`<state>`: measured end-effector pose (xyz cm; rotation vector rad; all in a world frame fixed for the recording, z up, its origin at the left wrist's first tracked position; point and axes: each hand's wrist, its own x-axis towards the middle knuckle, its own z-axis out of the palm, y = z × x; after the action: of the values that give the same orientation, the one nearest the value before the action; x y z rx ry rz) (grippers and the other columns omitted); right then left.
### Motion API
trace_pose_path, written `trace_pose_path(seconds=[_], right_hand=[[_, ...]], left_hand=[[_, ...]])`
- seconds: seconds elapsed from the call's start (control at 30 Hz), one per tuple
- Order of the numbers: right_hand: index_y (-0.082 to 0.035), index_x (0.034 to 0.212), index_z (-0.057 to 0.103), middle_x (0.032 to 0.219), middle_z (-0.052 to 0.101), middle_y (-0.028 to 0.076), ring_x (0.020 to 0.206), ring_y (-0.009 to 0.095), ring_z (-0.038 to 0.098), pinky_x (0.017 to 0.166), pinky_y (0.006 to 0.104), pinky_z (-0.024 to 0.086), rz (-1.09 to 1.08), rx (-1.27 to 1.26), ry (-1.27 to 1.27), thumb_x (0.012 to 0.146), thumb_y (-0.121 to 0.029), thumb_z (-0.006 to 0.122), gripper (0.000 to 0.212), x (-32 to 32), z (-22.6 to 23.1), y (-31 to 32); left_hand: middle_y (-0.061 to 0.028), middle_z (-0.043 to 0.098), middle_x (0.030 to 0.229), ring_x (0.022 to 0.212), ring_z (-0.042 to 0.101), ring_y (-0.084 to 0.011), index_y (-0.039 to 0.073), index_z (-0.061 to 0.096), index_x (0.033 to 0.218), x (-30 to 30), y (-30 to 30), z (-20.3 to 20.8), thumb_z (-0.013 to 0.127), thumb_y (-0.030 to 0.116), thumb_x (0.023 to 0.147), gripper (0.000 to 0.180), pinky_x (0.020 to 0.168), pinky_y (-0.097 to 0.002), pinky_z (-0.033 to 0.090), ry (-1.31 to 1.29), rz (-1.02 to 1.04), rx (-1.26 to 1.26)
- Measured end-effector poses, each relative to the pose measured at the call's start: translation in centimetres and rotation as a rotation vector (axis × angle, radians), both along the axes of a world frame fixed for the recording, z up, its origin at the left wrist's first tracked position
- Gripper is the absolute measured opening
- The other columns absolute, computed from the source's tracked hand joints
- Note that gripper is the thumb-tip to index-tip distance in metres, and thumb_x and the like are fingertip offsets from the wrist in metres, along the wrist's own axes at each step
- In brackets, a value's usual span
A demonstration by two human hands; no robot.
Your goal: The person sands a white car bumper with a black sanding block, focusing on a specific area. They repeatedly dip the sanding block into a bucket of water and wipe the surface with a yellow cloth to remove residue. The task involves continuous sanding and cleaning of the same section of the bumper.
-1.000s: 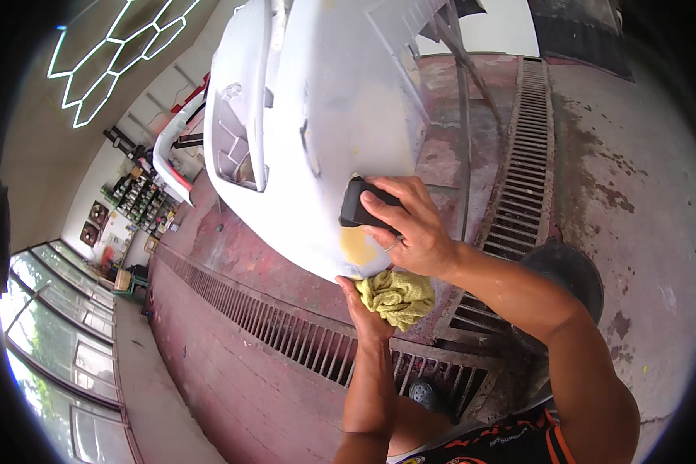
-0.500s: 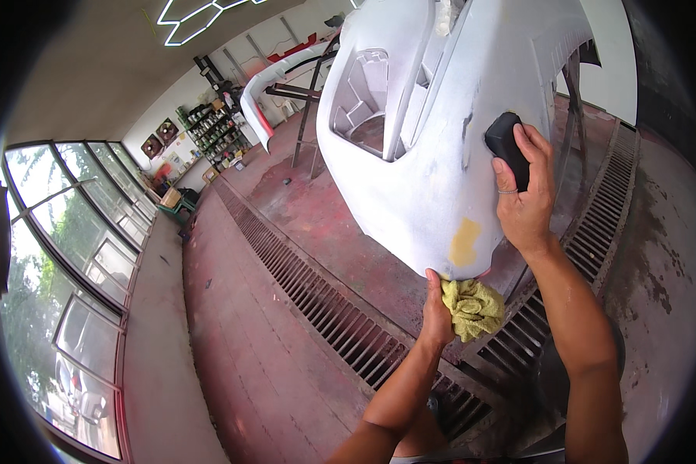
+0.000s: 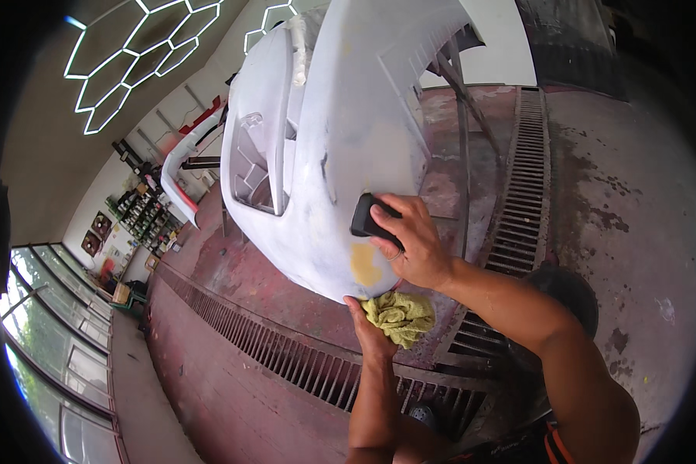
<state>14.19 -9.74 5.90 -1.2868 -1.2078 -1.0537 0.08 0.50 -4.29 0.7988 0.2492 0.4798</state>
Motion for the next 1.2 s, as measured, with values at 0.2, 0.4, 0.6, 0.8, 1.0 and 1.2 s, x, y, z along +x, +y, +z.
trace_pose_path(seconds=[0.2, 0.4, 0.6, 0.8, 1.0, 1.2], right_hand=[[-0.012, 0.148, 0.059, 0.148, 0.057, 0.018, 0.129, 0.040, 0.057, 0.109, 0.0512, 0.047, -0.010, 0.113, 0.138, 0.085, -0.005, 0.085, 0.068, 2.8, 3.3, 0.4], [-0.013, 0.146, 0.060, 0.148, 0.056, 0.015, 0.129, 0.038, 0.057, 0.110, 0.0505, 0.047, 0.137, -0.020, -0.125, 0.084, -0.007, 0.086, 0.068, 0.3, 0.5, -0.8], [-0.017, 0.146, 0.060, 0.146, 0.056, 0.014, 0.124, 0.037, 0.057, 0.105, 0.0494, 0.048, 0.085, 0.105, 0.050, 0.081, -0.005, 0.087, 0.071, 1.9, 3.3, 0.9], [-0.009, 0.147, 0.058, 0.149, 0.054, 0.018, 0.129, 0.037, 0.056, 0.105, 0.0495, 0.049, 0.108, -0.305, -0.116, 0.090, -0.012, 0.082, 0.062, -0.8, -9.4, -8.2], [-0.004, 0.150, 0.052, 0.149, 0.052, 0.022, 0.131, 0.043, 0.052, 0.114, 0.0494, 0.043, -0.450, -0.279, 0.482, 0.105, -0.015, 0.065, 0.048, 6.6, -18.0, -20.8], [-0.009, 0.145, 0.059, 0.146, 0.053, 0.019, 0.131, 0.040, 0.052, 0.115, 0.0531, 0.042, -0.482, -0.767, 0.562, 0.100, -0.016, 0.069, 0.047, 3.7, -26.8, -29.9]], left_hand=[[-0.0205, 0.057, 0.148, 0.127, 0.064, -0.0336, 0.006, 0.034, 0.161, -0.3, -1.2, 1.6, 0.031, 0.074, 0.107, 0.087, 0.104, -0.0480, 0.057, 0.017, 0.080, 0.101], [-0.0195, 0.058, 0.148, 0.124, 0.064, -0.0326, 0.007, 0.037, 0.160, -0.3, -1.5, 2.0, 0.032, 0.078, 0.105, 0.090, 0.101, -0.0478, 0.057, -0.031, 0.071, 0.088], [-0.0195, 0.057, 0.147, 0.125, 0.063, -0.0330, 0.008, 0.038, 0.160, -0.1, -0.5, 0.9, 0.031, 0.078, 0.105, 0.089, 0.102, -0.0477, 0.057, -0.055, 0.034, 0.135], [-0.0208, 0.056, 0.149, 0.130, 0.062, -0.0342, 0.008, 0.037, 0.161, -0.3, -0.5, 1.4, 0.031, 0.076, 0.106, 0.087, 0.106, -0.0490, 0.056, -0.107, 0.027, 0.135], [-0.0225, 0.074, 0.109, 0.091, 0.075, -0.0303, -0.005, 0.055, 0.135, -0.3, -0.8, 0.2, 0.050, 0.068, 0.105, 0.079, 0.080, -0.0456, 0.065, -0.173, 0.040, 0.151], [-0.0132, 0.077, 0.098, 0.086, 0.072, -0.0188, -0.003, 0.072, 0.117, -1.6, -2.7, -1.2, 0.082, 0.020, 0.092, 0.036, 0.081, -0.0333, 0.058, 0.253, -0.323, 0.879]])
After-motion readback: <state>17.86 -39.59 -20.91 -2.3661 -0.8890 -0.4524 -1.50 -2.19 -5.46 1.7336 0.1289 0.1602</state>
